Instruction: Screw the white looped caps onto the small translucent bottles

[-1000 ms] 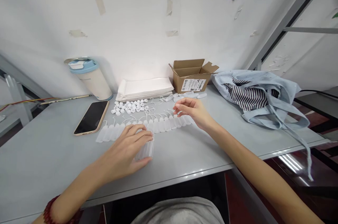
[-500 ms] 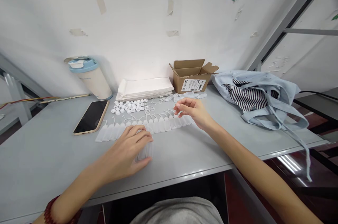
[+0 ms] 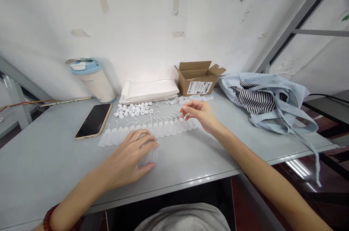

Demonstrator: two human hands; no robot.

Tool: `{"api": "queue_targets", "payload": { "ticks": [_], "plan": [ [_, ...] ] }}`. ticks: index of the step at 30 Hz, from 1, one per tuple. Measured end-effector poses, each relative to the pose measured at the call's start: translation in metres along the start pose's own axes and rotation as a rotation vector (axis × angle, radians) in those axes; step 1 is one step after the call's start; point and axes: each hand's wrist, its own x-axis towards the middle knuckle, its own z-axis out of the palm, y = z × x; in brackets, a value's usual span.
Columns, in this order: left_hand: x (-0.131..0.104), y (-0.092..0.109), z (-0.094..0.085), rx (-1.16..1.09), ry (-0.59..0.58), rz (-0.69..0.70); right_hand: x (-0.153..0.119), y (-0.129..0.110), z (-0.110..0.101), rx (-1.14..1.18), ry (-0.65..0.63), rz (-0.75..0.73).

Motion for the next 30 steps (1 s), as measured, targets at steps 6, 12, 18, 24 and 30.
{"api": "queue_targets", "payload": {
  "ticks": [6, 12, 18, 24, 30],
  "plan": [
    [0.001, 0.001, 0.001, -0.002, 0.023, 0.003, 0.001, 0.000, 0.000, 0.007, 0.012, 0.003],
    [0.001, 0.001, 0.000, 0.000, 0.030, 0.002, 0.001, 0.000, -0.002, 0.003, 0.019, -0.008],
    [0.014, -0.005, -0.013, -0.036, 0.069, -0.026, 0.017, 0.008, -0.021, -0.088, 0.108, -0.034],
    [0.063, -0.050, -0.013, -0.063, 0.121, -0.189, 0.044, 0.025, -0.067, -0.631, 0.413, -0.218],
    [0.095, -0.084, 0.008, -0.069, 0.003, -0.222, 0.057, 0.037, -0.108, -1.133, 0.380, -0.205]
  ]
}}
